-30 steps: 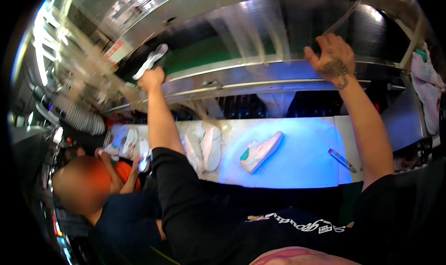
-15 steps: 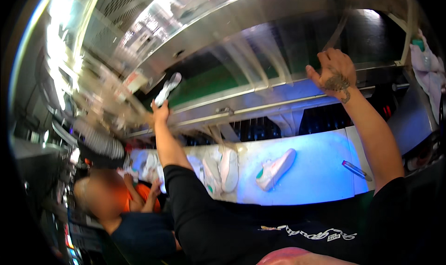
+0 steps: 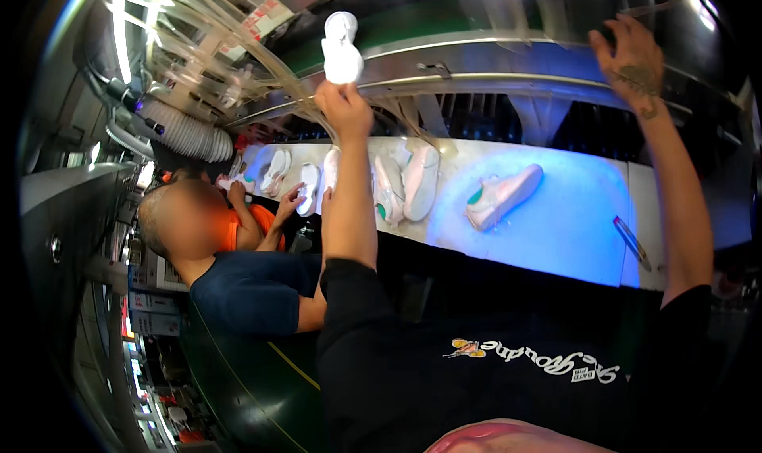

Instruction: The person assembles white slipper uppers by inserting teal insoles into the fabric shells. They repeatedly pick up a slipper, insert the insole, and press the edges to secure the fit. The person handles the items one at a time on a white workbench in a factory setting.

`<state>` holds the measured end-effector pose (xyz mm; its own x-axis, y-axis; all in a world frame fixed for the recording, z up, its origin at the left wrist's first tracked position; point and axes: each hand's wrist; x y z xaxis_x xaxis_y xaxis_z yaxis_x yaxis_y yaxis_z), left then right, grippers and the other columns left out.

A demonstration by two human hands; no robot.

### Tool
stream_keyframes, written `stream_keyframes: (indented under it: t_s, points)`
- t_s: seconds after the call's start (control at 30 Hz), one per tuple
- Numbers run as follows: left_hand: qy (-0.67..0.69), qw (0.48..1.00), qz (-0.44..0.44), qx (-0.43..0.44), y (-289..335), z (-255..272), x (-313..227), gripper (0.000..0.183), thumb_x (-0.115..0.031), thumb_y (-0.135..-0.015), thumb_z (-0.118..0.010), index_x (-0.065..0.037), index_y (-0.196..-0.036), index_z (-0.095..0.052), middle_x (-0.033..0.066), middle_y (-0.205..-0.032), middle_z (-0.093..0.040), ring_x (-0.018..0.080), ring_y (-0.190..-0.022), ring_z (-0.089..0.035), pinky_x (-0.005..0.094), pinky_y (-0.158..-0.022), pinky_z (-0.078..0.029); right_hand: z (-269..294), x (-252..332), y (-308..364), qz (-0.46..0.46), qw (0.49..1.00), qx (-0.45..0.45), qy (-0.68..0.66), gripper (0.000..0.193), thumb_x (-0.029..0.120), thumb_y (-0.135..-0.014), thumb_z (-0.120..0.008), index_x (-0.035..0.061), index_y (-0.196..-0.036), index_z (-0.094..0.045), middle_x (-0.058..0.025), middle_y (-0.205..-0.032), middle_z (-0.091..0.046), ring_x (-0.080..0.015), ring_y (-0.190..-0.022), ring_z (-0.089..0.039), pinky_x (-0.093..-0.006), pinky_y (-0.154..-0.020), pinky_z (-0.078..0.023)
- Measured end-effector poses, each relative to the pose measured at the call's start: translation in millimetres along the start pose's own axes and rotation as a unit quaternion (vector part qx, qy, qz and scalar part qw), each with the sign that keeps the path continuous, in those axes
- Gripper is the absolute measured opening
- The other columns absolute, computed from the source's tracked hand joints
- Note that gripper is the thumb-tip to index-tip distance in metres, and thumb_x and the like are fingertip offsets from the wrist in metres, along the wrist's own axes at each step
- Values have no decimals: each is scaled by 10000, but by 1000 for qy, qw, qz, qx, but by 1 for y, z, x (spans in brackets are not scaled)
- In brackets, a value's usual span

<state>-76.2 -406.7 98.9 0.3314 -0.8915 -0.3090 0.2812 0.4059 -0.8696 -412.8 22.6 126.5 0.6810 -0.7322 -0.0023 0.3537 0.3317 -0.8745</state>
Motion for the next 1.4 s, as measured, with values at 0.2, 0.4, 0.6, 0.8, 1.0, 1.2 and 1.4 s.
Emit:
stream_keyframes:
  t_s: [0.2, 0.4, 0.6, 0.8, 1.0, 1.2, 1.4]
  points:
    - [299, 926, 3, 231, 239, 62, -220, 201, -20, -920, -771, -15, -1066, -632, 257, -1337, -595, 421, -1264, -590, 471, -1093, -466, 110, 131, 191, -203, 659, 418, -591, 988, 504, -965, -812, -39, -1632, -328, -269, -1463, -551, -397, -1402, -545, -496, -1211, -428]
    - [188, 932, -51, 306, 234, 59, -244, 513, -144, -845, -878, 5, -1273, -639, 239, -1253, -651, 449, -1220, -605, 530, -1076, -479, 145, 72, 290, -427, 595, 521, -439, 677, 335, -993, -776, -55, -1486, -525, -244, -1332, -709, -361, -1226, -715, -461, -1087, -551]
    - [-3, 816, -17, 577, 221, 2, -192, 929, -364, -754, -934, -3, -1519, -549, 262, -1533, -564, 481, -1390, -495, 519, -1182, -436, 167, 37, 302, -392, 637, 543, -382, 668, 366, -965, -790, 10, -1488, -572, -235, -1302, -724, -359, -1207, -724, -447, -1065, -559]
    - [35, 787, 66, 612, 206, -6, -195, 883, -343, -761, -919, 38, -1477, -570, 260, -1305, -720, 440, -1190, -712, 481, -1057, -552, 182, 34, 304, -445, 563, 568, -403, 673, 377, -964, -773, 20, -1498, -569, -206, -1248, -751, -338, -1078, -759, -454, -1016, -572]
    - [-80, 769, 116, 623, 207, 8, -222, 776, -275, -811, -913, 70, -1423, -586, 293, -1285, -733, 419, -1169, -740, 442, -1007, -577, 182, 39, 311, -405, 576, 572, -420, 634, 355, -969, -755, 59, -1504, -588, -187, -1232, -764, -314, -1099, -757, -433, -1015, -569]
    - [90, 836, 141, 522, 209, 25, -227, 672, -246, -831, -878, 63, -1345, -575, 269, -1176, -709, 369, -1065, -720, 457, -928, -574, 175, 41, 337, -385, 603, 534, -451, 630, 357, -966, -761, 59, -1496, -596, -193, -1249, -760, -319, -1145, -746, -433, -1029, -562]
    - [-76, 803, -26, 591, 207, -8, -256, 789, -373, -809, -840, 43, -1419, -563, 305, -1333, -635, 496, -1252, -575, 565, -1065, -496, 169, 45, 332, -345, 639, 555, -406, 604, 319, -989, -759, 19, -1481, -580, -187, -1144, -770, -286, -1047, -755, -408, -954, -577]
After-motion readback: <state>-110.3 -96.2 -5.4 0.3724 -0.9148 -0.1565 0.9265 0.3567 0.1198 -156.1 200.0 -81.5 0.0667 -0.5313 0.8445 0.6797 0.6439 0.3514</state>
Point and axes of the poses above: each hand's wrist, its own y-axis away from the middle knuckle, its own z-axis out of the back of the hand, x = y × z
